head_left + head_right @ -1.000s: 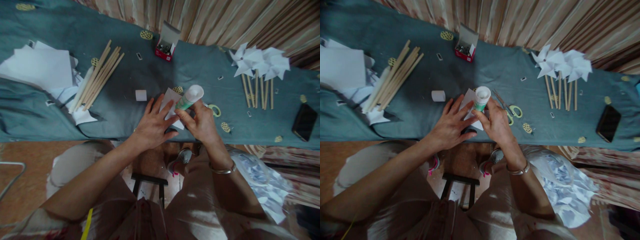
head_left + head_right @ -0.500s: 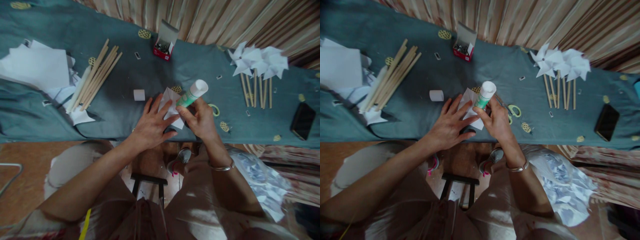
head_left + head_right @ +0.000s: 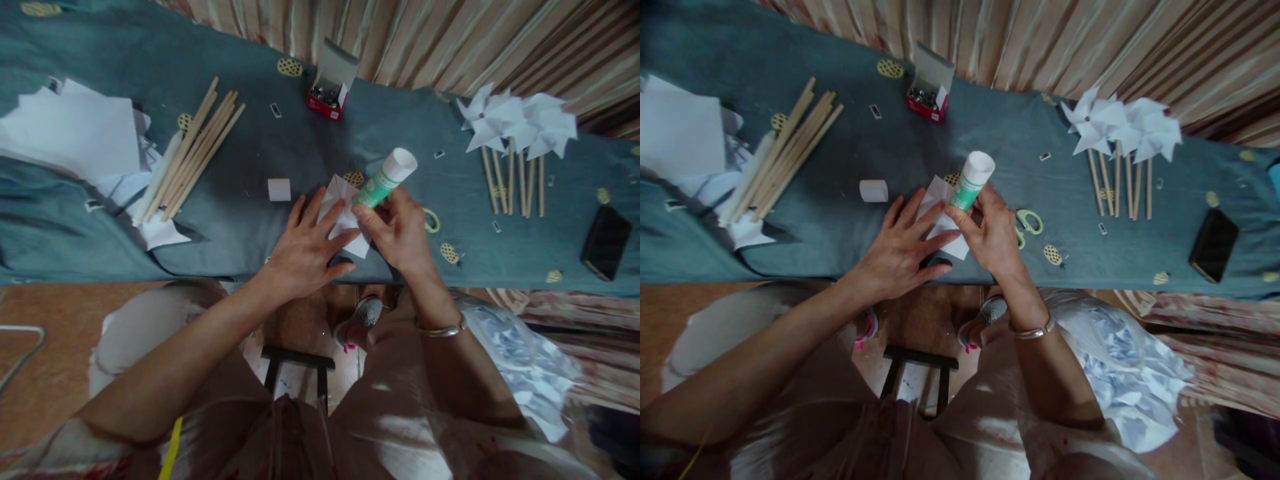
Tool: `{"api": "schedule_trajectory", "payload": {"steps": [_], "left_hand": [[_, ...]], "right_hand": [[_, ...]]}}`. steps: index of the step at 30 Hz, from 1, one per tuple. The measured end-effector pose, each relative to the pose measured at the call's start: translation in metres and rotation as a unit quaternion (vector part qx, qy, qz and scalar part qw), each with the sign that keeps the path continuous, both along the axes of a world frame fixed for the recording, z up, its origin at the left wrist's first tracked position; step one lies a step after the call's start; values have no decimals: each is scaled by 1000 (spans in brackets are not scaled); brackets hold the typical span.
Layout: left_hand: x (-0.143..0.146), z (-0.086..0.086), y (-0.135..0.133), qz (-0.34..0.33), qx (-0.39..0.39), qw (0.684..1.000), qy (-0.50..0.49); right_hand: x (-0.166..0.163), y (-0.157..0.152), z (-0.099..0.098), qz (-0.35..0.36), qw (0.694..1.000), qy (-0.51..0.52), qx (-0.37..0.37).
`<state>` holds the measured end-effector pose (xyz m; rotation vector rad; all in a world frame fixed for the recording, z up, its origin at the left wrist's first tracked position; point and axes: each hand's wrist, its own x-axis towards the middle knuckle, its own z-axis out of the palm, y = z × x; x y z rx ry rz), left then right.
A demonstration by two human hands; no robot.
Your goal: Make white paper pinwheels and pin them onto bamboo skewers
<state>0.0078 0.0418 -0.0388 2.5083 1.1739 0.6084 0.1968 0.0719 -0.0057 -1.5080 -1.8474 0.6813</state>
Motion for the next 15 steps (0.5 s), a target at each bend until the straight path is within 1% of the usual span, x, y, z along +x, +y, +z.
{"api": "schedule_trajectory", "payload": {"steps": [7, 15], "left_hand": [[1, 2, 0, -1, 3, 1000, 16], [1, 4, 1, -3, -4, 1000, 9]], "right_hand": [[-5, -1, 3, 6, 1000, 7, -16], [-10, 0, 9, 22, 998, -54, -7]]}}
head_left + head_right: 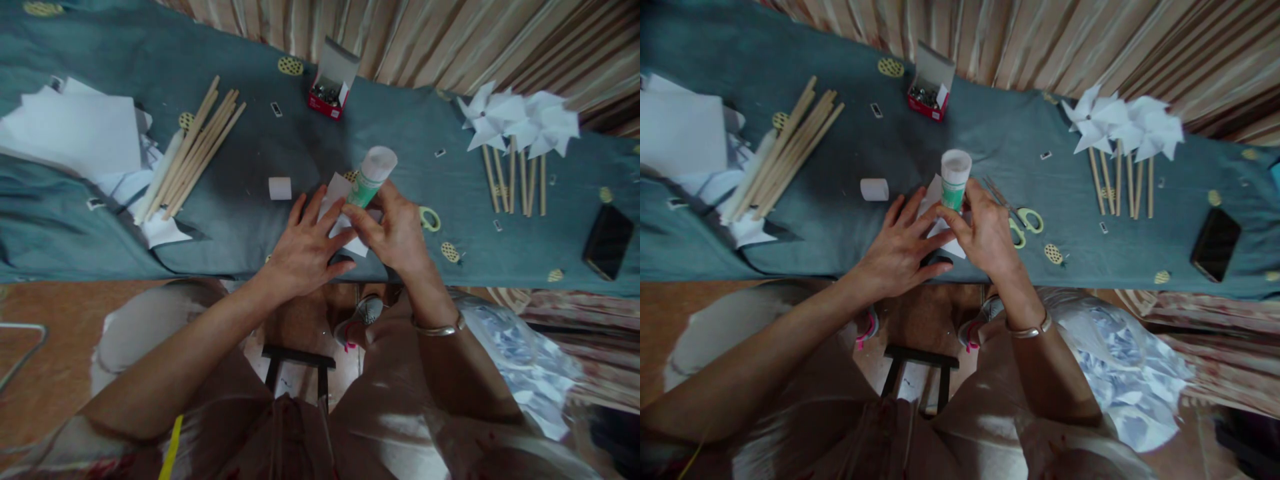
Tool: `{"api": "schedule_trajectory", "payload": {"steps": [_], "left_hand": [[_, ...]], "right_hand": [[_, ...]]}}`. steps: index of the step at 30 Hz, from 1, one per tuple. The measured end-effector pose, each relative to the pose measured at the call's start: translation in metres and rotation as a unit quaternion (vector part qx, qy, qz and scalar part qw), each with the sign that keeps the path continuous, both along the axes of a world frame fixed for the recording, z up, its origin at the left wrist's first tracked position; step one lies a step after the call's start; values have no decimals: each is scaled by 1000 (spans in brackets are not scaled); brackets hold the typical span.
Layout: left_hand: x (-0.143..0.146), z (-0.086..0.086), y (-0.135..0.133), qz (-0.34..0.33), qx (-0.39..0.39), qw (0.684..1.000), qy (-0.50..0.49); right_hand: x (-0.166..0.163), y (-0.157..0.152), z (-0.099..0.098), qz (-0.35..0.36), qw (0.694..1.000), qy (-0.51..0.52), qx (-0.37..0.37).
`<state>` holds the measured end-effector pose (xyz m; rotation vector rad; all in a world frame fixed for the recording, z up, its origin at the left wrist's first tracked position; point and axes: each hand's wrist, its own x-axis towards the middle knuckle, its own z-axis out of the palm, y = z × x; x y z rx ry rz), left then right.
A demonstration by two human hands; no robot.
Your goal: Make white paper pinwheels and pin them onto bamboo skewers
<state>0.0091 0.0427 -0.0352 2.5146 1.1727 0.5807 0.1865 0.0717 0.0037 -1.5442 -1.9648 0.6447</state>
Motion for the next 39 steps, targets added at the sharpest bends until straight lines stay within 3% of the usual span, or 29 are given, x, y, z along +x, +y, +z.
{"api": "schedule_trajectory", "payload": {"steps": [9, 14, 16, 20, 25, 28, 34, 39], "left_hand": [[0, 0, 1, -1, -15, 1000, -10], [-1, 0, 1, 2, -4, 1000, 5], [-1, 0, 2, 4, -1, 1000, 14], [-1, -1, 0, 7, 1, 1000, 27], [-6, 9, 0, 4, 17, 1000, 7], [-18, 21, 5, 22, 34, 999, -22], [-51, 24, 24, 154, 82, 984, -46], [-61, 20, 30, 182, 44, 982, -30]], "right_hand": [[-4, -1, 13, 42, 997, -59, 3], [6, -5, 2, 1, 998, 60, -26], [13, -5, -4, -39, 984, 170, -27], [29, -3, -9, -101, 926, 362, -46], [44, -1, -9, -158, 855, 479, -119], [50, 1, -11, -183, 825, 521, -123], [54, 3, -17, -145, 811, 550, -134], [43, -1, -13, -125, 821, 537, -147]]}}
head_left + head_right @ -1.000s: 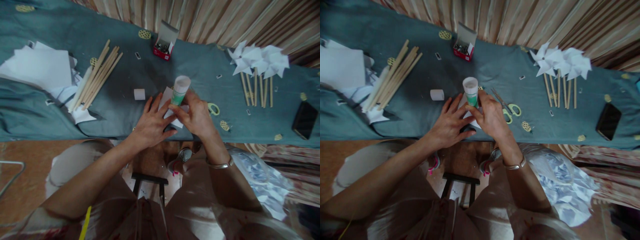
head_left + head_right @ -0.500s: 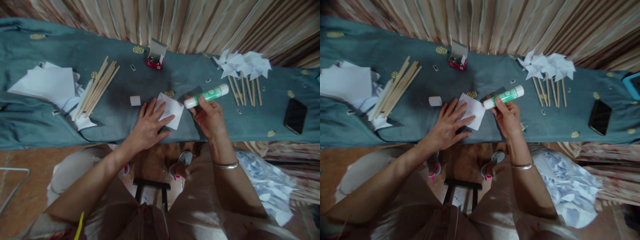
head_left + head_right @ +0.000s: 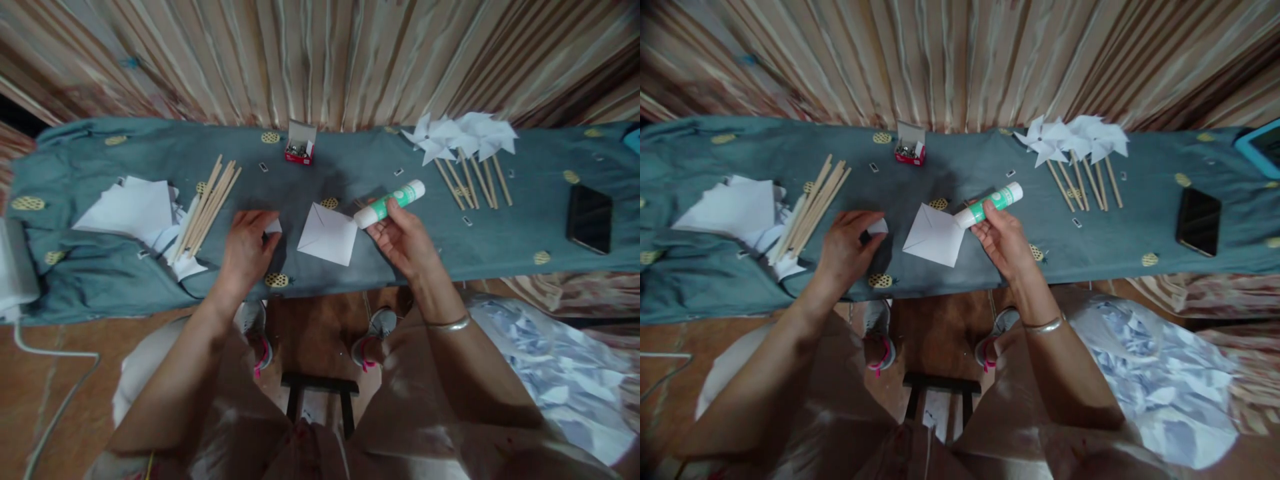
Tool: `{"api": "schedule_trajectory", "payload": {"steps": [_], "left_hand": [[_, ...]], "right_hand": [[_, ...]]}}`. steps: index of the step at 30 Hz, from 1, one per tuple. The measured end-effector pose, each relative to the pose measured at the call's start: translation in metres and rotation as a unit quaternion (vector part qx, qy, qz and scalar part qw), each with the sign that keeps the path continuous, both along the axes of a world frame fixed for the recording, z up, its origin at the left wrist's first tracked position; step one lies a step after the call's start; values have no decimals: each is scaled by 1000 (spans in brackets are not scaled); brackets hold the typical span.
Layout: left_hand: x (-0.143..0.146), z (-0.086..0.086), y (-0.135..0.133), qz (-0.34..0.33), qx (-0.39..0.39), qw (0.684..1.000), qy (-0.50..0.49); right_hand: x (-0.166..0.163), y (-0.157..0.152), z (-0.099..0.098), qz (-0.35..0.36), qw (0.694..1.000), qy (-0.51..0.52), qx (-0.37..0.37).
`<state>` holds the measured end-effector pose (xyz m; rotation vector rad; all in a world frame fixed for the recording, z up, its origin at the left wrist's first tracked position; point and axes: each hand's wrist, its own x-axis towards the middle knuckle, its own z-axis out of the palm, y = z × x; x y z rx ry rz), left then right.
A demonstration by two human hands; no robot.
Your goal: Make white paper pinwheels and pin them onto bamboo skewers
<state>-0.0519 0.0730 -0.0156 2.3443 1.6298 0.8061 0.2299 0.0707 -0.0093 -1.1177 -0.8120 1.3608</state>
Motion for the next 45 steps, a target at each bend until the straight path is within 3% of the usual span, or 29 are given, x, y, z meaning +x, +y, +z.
{"api": "schedule_trajectory", "payload": {"steps": [4, 9, 11, 14, 26, 45], "left_hand": [[16, 8, -7, 12, -68, 989, -128], [47, 13, -18, 22, -191, 892, -408], [55, 14, -18, 21, -206, 865, -457], [60, 16, -18, 17, -209, 848, -486], [61, 15, -19, -6, -200, 866, -459], [60, 15, -22, -29, -119, 913, -388]], "right_hand": [[-14, -4, 2, 20, 999, 44, -18], [-30, -7, 5, 34, 990, 128, -46], [-34, -8, 7, 36, 988, 141, -52], [-37, -9, 9, 34, 987, 150, -57], [-40, -12, 13, 30, 989, 132, -60], [-44, -13, 10, 51, 995, 78, -44]]}}
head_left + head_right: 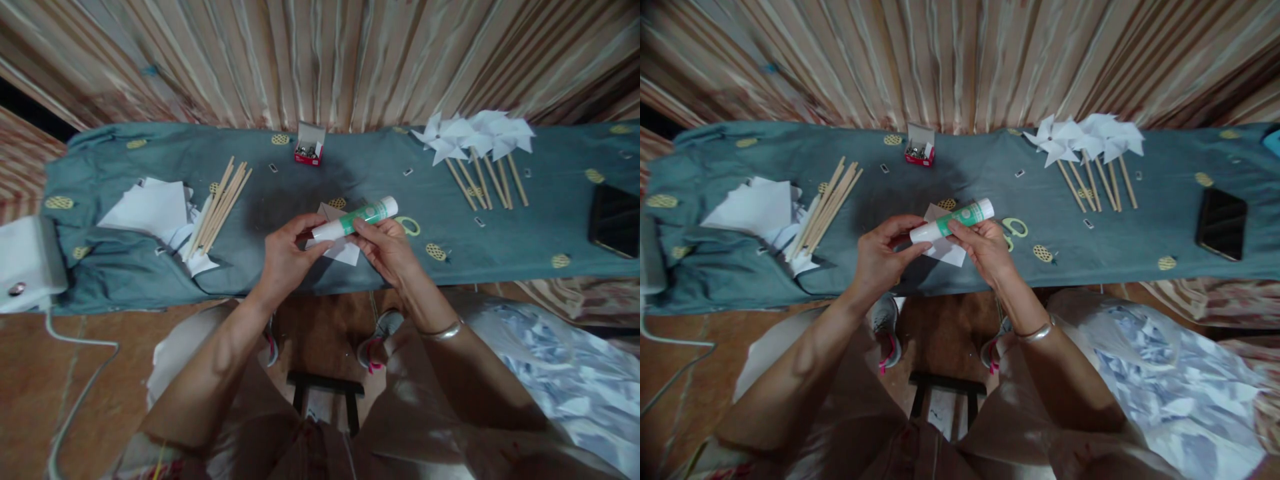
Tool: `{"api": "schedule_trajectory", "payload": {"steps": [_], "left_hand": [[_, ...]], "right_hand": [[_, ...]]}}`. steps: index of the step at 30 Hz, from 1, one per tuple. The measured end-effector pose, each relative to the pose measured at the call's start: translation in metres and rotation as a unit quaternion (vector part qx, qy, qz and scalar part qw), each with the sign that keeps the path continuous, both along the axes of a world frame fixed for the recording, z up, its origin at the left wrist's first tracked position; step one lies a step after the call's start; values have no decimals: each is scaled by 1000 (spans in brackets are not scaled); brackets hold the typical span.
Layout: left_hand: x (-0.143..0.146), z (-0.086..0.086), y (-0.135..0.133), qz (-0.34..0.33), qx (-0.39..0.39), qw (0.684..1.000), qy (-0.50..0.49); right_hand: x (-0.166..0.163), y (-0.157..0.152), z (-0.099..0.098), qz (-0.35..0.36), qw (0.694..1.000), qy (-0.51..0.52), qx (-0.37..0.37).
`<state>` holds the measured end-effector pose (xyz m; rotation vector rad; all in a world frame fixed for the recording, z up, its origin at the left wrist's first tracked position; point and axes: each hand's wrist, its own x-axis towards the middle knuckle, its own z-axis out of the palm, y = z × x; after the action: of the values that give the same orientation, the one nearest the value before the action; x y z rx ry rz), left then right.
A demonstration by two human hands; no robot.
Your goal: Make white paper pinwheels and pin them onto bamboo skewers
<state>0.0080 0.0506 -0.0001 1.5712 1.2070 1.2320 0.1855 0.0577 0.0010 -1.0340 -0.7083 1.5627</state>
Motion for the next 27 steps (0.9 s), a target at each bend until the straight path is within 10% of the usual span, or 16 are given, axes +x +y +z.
{"api": "schedule_trajectory", "payload": {"steps": [20, 27], "left_hand": [[-2, -2, -1, 4, -37, 999, 10], [-30, -6, 16, 109, -62, 991, 36]], "right_hand": [[-18, -6, -1, 26, 999, -29, -13], [18, -1, -4, -13, 986, -155, 57]]}}
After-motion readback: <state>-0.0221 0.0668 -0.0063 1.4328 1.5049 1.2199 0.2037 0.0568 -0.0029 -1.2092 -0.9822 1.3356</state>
